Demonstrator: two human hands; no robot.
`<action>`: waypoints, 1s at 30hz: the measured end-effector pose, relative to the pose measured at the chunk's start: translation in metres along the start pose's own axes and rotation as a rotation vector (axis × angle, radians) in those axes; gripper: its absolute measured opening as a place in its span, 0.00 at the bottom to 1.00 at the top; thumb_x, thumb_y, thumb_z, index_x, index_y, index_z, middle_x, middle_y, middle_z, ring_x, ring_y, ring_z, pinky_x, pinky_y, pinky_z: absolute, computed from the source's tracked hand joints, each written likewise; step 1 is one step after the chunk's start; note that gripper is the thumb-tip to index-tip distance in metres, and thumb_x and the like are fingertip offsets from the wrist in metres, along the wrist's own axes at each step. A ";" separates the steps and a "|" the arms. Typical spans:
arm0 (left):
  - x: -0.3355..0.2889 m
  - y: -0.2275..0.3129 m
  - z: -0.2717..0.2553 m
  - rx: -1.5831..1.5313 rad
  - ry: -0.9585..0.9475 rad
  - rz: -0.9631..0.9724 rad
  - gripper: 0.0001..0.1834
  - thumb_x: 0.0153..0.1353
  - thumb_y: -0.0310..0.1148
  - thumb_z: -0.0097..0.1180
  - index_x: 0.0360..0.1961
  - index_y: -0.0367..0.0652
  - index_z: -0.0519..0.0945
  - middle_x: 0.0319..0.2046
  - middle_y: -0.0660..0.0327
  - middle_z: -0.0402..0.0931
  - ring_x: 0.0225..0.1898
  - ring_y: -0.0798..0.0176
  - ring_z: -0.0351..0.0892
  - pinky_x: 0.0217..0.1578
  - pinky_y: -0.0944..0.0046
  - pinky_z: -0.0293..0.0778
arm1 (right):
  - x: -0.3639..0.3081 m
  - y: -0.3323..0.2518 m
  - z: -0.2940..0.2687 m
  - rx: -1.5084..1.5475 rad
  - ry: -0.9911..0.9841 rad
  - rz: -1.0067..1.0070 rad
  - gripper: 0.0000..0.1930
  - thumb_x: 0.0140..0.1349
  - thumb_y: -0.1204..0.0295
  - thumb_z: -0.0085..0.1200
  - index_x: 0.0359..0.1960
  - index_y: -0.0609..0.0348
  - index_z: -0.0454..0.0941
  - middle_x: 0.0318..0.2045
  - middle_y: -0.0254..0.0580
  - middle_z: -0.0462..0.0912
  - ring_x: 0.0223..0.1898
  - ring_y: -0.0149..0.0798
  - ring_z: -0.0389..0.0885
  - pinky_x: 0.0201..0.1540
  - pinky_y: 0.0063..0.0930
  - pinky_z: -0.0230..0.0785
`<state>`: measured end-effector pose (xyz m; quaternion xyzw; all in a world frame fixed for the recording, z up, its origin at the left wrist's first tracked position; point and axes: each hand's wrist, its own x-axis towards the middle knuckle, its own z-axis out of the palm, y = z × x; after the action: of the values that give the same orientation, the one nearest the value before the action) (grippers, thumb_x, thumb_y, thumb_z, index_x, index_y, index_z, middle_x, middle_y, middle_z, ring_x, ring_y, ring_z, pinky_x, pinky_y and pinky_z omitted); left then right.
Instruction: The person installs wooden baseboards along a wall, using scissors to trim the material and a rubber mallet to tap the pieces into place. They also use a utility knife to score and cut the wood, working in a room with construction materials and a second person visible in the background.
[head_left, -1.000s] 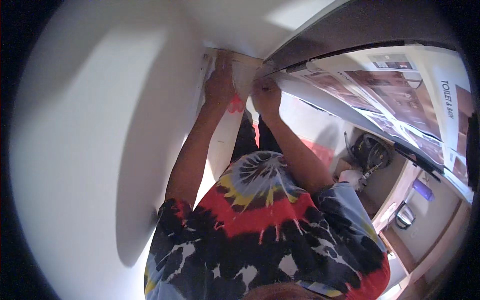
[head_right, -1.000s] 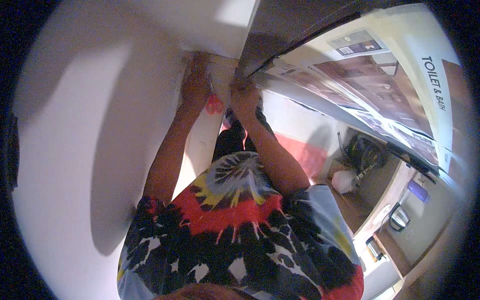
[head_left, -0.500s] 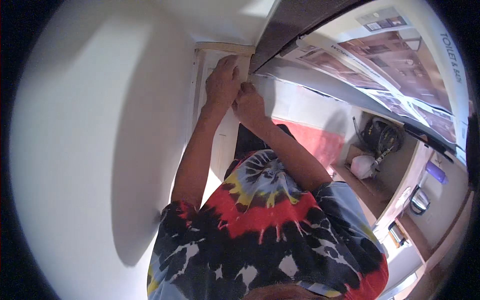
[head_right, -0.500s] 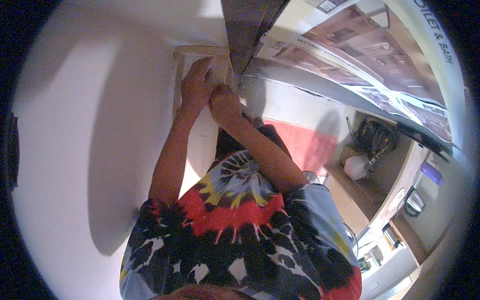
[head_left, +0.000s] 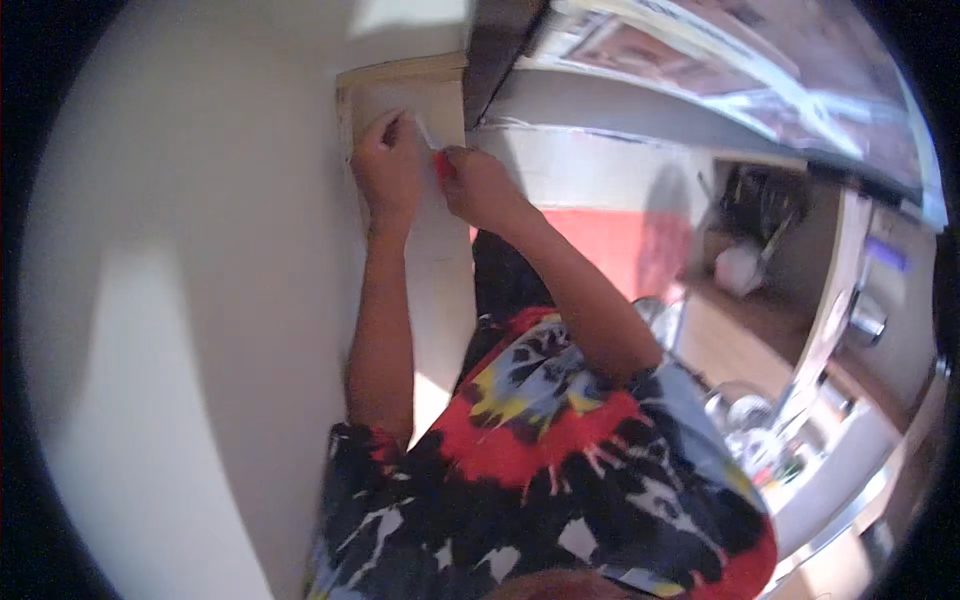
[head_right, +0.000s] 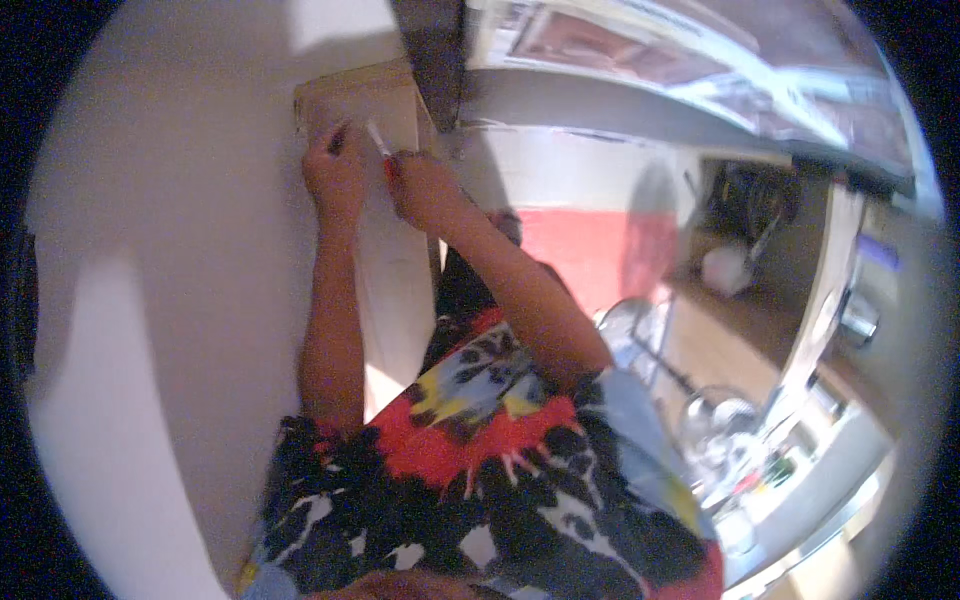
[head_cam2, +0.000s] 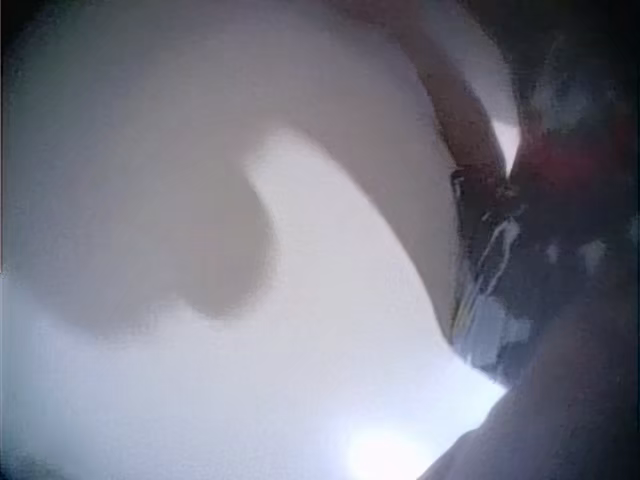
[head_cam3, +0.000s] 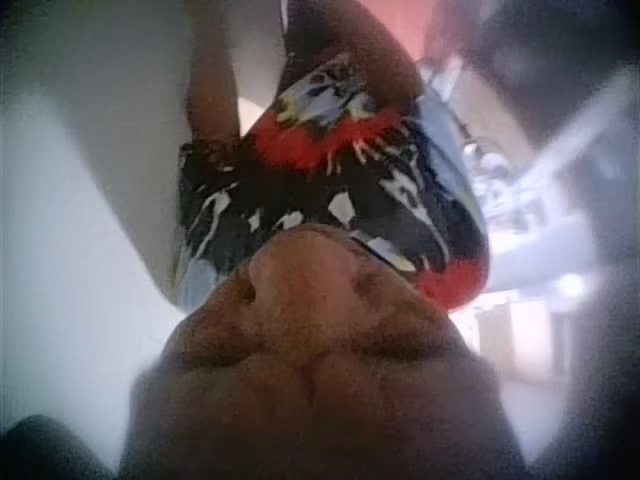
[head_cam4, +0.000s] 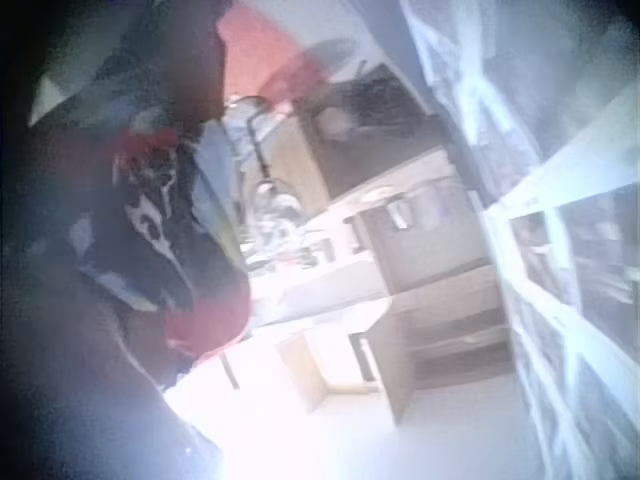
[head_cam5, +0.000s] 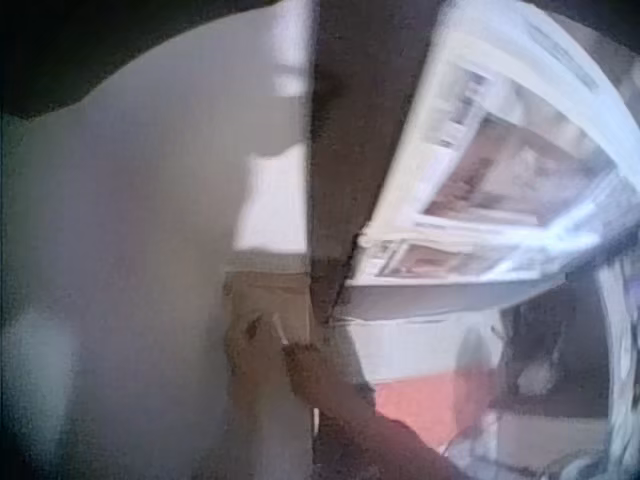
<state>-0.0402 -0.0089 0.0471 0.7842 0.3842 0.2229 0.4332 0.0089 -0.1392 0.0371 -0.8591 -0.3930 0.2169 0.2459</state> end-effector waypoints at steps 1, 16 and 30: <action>0.000 0.007 0.005 -0.056 -0.016 -0.042 0.13 0.60 0.33 0.58 0.42 0.35 0.83 0.37 0.50 0.83 0.38 0.54 0.83 0.43 0.61 0.75 | -0.005 0.008 -0.008 0.286 -0.036 0.099 0.16 0.59 0.76 0.53 0.50 0.65 0.73 0.36 0.53 0.82 0.35 0.46 0.84 0.35 0.36 0.78; 0.028 0.027 0.051 -0.469 -0.071 -0.323 0.14 0.59 0.37 0.62 0.24 0.35 0.81 0.17 0.63 0.76 0.16 0.74 0.71 0.17 0.68 0.65 | -0.010 0.031 -0.026 1.006 0.012 0.268 0.26 0.65 0.67 0.54 0.60 0.70 0.68 0.38 0.42 0.81 0.36 0.30 0.80 0.39 0.25 0.78; 0.035 0.025 0.062 -0.759 -0.171 -0.506 0.14 0.55 0.38 0.68 0.25 0.38 0.81 0.20 0.65 0.76 0.18 0.73 0.73 0.18 0.69 0.69 | 0.001 0.029 -0.033 1.103 0.013 0.283 0.24 0.63 0.69 0.53 0.59 0.69 0.70 0.34 0.37 0.81 0.33 0.27 0.78 0.40 0.24 0.76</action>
<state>0.0332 -0.0208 0.0361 0.4673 0.4177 0.1694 0.7606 0.0446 -0.1636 0.0457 -0.6491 -0.1012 0.4157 0.6290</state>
